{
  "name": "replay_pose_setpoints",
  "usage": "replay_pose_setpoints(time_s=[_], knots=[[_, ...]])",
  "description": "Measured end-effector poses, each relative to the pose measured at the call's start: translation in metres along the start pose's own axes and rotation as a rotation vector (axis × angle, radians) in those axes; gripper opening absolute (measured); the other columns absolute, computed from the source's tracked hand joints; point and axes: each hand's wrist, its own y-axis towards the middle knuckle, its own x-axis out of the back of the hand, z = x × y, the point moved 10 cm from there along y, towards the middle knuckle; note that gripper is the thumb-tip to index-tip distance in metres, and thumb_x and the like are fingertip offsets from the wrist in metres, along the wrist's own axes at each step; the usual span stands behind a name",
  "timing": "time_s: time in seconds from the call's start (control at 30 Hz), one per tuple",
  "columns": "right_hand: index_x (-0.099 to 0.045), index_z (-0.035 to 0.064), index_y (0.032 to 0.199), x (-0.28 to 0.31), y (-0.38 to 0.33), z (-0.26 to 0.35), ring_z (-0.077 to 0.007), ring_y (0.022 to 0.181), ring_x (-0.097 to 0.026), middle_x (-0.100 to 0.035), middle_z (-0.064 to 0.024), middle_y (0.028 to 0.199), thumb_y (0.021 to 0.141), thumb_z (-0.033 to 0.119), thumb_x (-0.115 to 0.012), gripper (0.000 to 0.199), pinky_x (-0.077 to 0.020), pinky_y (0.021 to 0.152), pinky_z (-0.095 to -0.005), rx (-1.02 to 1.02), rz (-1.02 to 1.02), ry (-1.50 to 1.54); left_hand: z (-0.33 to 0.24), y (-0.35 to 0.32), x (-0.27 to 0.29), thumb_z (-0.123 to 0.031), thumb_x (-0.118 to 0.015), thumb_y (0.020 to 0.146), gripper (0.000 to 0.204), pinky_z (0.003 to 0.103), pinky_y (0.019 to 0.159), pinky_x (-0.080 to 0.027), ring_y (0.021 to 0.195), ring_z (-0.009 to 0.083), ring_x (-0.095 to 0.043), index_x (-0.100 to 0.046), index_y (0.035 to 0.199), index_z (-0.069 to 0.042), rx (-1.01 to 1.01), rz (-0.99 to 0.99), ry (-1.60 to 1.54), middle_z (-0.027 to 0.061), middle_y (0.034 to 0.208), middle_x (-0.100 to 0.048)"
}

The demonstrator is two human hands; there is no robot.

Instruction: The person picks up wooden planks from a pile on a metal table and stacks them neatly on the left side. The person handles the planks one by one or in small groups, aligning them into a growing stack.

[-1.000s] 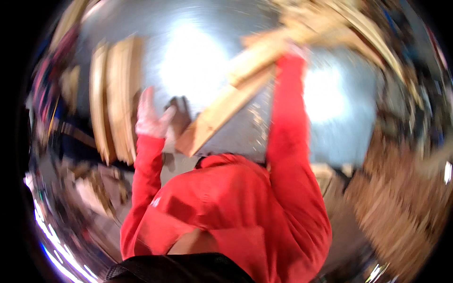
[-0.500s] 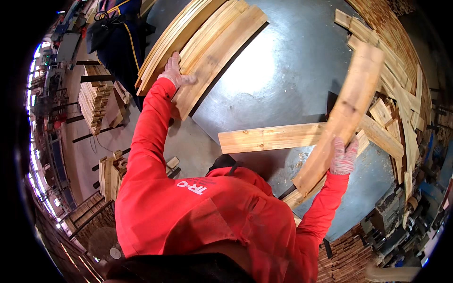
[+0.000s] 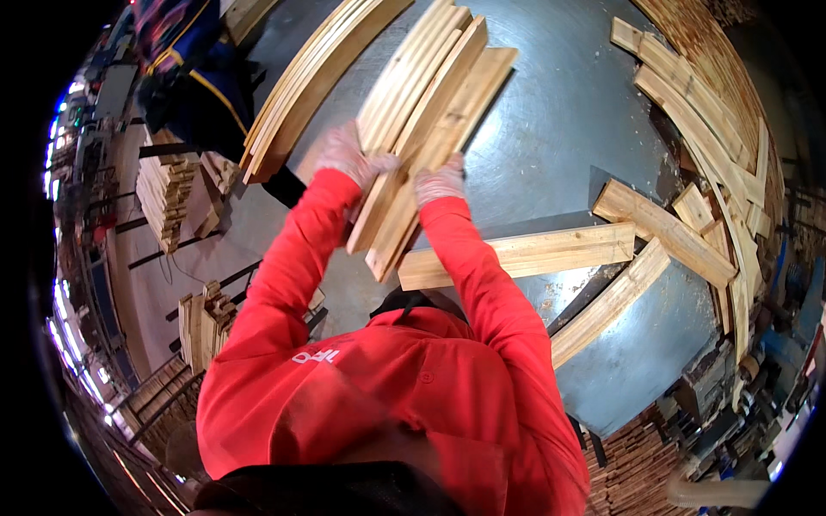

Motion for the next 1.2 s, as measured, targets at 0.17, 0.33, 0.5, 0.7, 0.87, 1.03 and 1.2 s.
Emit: replay_pose_setpoints(time_s=[0.17,0.33,0.5,0.7,0.87,1.03,1.2], knots=[[-0.048,-0.0008,0.122,0.016,-0.018,-0.007,-0.0346,0.094,-0.063,-0.063,-0.0215,0.106,0.078,0.026,-0.071,0.057,-0.0503,0.085,-0.0404,0.008,0.117,0.047,-0.054,-0.044,-0.008,-0.056,-0.078,0.062,0.115,0.046,0.099,-0.040,0.123,0.0353,-0.047,-0.020,0.147,-0.004,-0.049,-0.170,0.154,0.0218,0.131,-0.046],[-0.047,-0.0037,0.122,0.132,-0.002,-0.009,-0.0345,0.097,-0.062,-0.063,-0.0226,0.106,0.077,0.030,-0.072,0.061,-0.0487,0.088,-0.0443,0.345,0.011,0.272,-0.049,-0.036,-0.001,-0.047,-0.073,0.068,0.109,0.044,0.102,-0.039,0.121,0.0397,-0.048,-0.015,0.148,-0.001,-0.053,0.007,0.163,0.0253,0.130,-0.047],[-0.049,0.0030,0.127,0.249,-0.004,0.167,-0.0321,0.097,-0.065,-0.066,-0.0179,0.107,0.090,0.016,-0.060,0.041,-0.0524,0.083,-0.0386,1.089,0.027,-0.172,-0.044,-0.044,-0.005,-0.045,-0.071,0.064,0.103,0.044,0.099,-0.039,0.114,0.0357,-0.052,-0.023,0.146,-0.005,-0.178,-0.059,0.234,0.0212,0.123,-0.050],[-0.058,0.0163,0.120,0.045,-0.015,0.297,-0.0236,0.113,-0.058,-0.063,-0.0039,0.119,0.069,-0.001,-0.070,0.055,-0.0459,0.098,-0.0385,1.649,0.211,-1.268,-0.044,-0.042,-0.002,-0.045,-0.070,0.064,0.103,0.046,0.097,-0.039,0.114,0.0326,-0.050,-0.022,0.146,-0.006,-0.182,-0.058,0.199,0.0178,0.123,-0.047],[-0.060,0.0222,0.120,-0.090,0.042,0.273,-0.0287,0.110,-0.062,-0.066,-0.0054,0.114,0.082,0.012,-0.059,0.040,-0.0513,0.088,-0.0406,1.541,0.485,-1.518,-0.045,-0.040,-0.001,-0.047,-0.071,0.066,0.101,0.046,0.096,-0.039,0.114,0.0345,-0.051,-0.025,0.144,-0.003,-0.213,-0.053,0.194,0.0200,0.125,-0.047],[-0.064,0.0182,0.104,-0.094,0.070,0.310,-0.0233,0.106,-0.062,-0.066,-0.0038,0.107,0.078,0.019,-0.062,0.027,-0.0477,0.091,-0.0378,1.625,0.028,-0.976,-0.056,-0.034,-0.005,-0.035,-0.077,0.061,0.101,0.047,0.094,-0.042,0.109,0.0376,-0.053,-0.027,0.142,-0.002,-0.242,-0.098,0.112,0.0221,0.119,-0.050],[-0.065,0.0141,0.102,0.045,0.068,0.315,-0.0290,0.095,-0.065,-0.068,-0.0096,0.100,0.077,0.015,-0.061,0.025,-0.0516,0.084,-0.0422,1.250,-0.087,-1.000,-0.053,-0.036,0.004,-0.035,-0.078,0.059,0.099,0.047,0.089,-0.045,0.101,0.0392,-0.054,-0.029,0.138,-0.001,-0.244,-0.172,0.171,0.0251,0.112,-0.050]])
